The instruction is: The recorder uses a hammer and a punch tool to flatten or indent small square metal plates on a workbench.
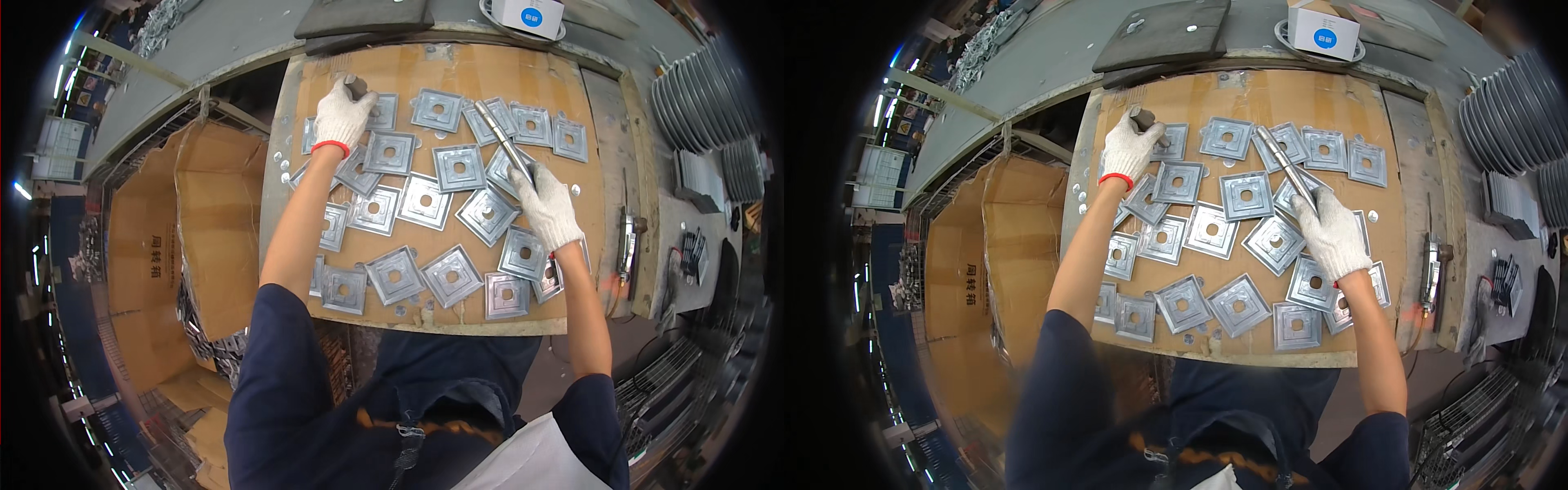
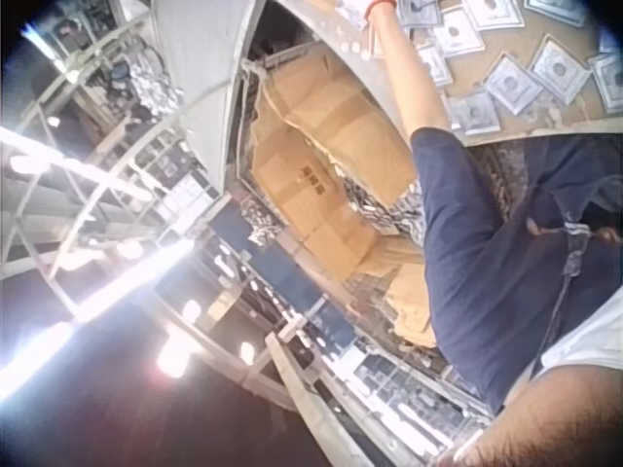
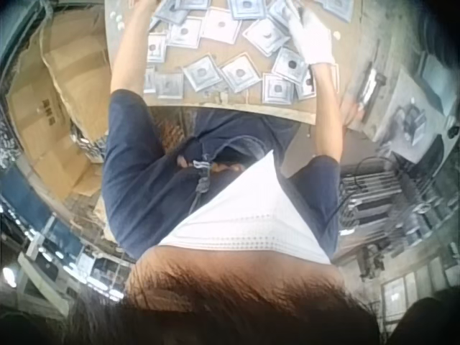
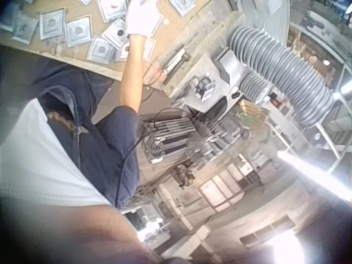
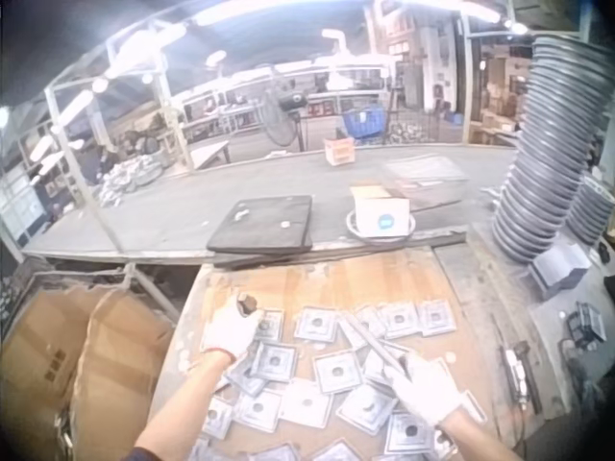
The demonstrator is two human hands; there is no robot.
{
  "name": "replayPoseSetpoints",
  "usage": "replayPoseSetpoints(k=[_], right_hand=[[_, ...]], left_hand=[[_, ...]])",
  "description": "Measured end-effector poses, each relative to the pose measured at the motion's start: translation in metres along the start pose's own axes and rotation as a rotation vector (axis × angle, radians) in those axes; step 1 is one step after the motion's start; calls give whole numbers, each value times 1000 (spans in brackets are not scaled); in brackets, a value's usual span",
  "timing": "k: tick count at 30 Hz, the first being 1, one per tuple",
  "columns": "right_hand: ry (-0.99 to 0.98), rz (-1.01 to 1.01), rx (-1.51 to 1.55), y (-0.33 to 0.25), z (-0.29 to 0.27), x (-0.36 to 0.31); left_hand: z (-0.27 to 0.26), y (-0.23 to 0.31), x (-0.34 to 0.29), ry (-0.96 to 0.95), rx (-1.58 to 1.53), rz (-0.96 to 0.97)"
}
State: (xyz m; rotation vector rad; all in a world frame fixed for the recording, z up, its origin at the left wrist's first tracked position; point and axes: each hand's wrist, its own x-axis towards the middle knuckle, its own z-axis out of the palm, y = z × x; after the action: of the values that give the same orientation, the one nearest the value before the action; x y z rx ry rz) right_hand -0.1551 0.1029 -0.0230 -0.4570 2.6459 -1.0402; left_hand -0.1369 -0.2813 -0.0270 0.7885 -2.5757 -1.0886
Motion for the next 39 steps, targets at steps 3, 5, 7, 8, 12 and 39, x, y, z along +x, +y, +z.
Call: replayPoseSetpoints(k=[3,5,7,8,12,39], right_hand=[[-44,-30,0,-9,4,-1],[-48,-18,-4,-9,4,0],[-54,-10,-6,-11,5,2],[-52,-28,-14,-13,5,3],[-72,-26,-28,-30,9,8],[-16,-288,-148,-174,28,79]], left_hand=[[5,-12,2,51,42,14],[10,-2,-1,76,89,46],[8,7,-7,61,122,81],[7,4,-6,61,121,79],[7,-13,-4,83,61,34],[9,-9,1,83,130,-26]])
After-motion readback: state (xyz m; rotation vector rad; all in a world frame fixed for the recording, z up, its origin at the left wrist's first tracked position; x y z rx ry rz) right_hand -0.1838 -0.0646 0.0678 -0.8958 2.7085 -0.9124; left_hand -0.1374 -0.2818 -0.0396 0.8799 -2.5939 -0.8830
